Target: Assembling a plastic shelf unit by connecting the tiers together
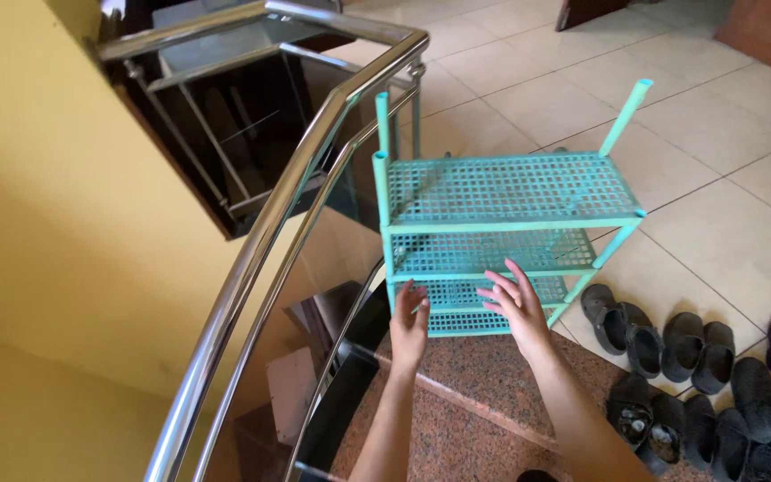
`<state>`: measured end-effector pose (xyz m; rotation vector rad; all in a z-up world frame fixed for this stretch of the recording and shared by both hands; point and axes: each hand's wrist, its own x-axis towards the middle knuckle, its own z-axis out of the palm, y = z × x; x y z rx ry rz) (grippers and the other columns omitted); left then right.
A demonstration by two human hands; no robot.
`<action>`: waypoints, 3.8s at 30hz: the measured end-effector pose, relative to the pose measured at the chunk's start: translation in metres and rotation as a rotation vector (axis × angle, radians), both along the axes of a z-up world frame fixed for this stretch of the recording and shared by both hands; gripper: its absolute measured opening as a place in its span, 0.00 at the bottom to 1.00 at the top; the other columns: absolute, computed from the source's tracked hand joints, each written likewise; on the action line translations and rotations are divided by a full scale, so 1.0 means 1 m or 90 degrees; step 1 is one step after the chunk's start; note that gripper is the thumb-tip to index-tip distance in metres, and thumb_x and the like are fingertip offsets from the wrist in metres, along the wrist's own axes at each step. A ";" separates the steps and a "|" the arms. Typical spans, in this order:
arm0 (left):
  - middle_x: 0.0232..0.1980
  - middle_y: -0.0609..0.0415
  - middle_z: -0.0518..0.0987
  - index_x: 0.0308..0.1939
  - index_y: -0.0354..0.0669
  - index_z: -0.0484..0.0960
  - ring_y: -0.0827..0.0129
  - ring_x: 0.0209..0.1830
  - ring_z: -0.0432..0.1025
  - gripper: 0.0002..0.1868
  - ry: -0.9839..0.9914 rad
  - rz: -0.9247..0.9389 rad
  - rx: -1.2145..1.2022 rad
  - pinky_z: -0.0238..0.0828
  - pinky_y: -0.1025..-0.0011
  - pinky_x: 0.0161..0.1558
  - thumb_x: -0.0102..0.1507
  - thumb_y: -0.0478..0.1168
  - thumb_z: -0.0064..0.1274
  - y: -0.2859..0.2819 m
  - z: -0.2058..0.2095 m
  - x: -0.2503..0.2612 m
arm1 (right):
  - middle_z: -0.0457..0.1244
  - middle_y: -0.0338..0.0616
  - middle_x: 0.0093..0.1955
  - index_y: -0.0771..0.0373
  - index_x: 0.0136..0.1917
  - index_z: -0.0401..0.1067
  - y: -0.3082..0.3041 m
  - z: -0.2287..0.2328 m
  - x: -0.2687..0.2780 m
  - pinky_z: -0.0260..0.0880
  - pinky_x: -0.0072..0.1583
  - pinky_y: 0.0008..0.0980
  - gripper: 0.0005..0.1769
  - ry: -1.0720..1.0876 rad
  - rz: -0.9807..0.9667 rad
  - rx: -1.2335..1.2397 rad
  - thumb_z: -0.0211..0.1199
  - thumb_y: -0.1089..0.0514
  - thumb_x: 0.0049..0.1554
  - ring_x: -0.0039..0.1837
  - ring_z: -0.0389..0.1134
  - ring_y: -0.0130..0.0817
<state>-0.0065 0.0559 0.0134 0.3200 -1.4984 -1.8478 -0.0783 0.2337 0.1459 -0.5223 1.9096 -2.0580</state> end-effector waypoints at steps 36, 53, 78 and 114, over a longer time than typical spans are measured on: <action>0.66 0.45 0.81 0.72 0.46 0.72 0.56 0.64 0.78 0.32 -0.088 -0.178 0.065 0.74 0.58 0.64 0.67 0.54 0.54 0.312 0.213 -0.259 | 0.61 0.62 0.77 0.61 0.84 0.49 0.356 0.144 -0.233 0.73 0.65 0.46 0.44 -0.189 -0.134 -0.039 0.56 0.50 0.59 0.67 0.71 0.54; 0.59 0.34 0.83 0.73 0.40 0.72 0.41 0.62 0.78 0.25 -0.049 -0.139 -0.095 0.73 0.45 0.63 0.71 0.29 0.50 0.314 0.256 -0.227 | 0.59 0.68 0.76 0.62 0.85 0.47 0.339 0.160 -0.220 0.69 0.67 0.57 0.41 -0.135 -0.097 -0.051 0.59 0.53 0.65 0.70 0.67 0.63; 0.57 0.41 0.84 0.70 0.42 0.76 0.57 0.59 0.78 0.22 0.049 -0.199 0.012 0.68 0.51 0.68 0.72 0.28 0.49 0.148 0.240 -0.277 | 0.63 0.59 0.73 0.57 0.84 0.53 0.197 0.175 -0.225 0.73 0.64 0.49 0.34 -0.123 -0.238 -0.046 0.55 0.59 0.67 0.66 0.71 0.54; 0.64 0.38 0.82 0.72 0.40 0.73 0.51 0.67 0.75 0.26 0.007 -0.405 -0.034 0.72 0.56 0.65 0.68 0.26 0.52 0.353 0.358 -0.530 | 0.65 0.58 0.73 0.57 0.83 0.57 0.343 0.248 -0.436 0.72 0.65 0.47 0.37 -0.124 -0.270 -0.110 0.61 0.55 0.63 0.69 0.70 0.53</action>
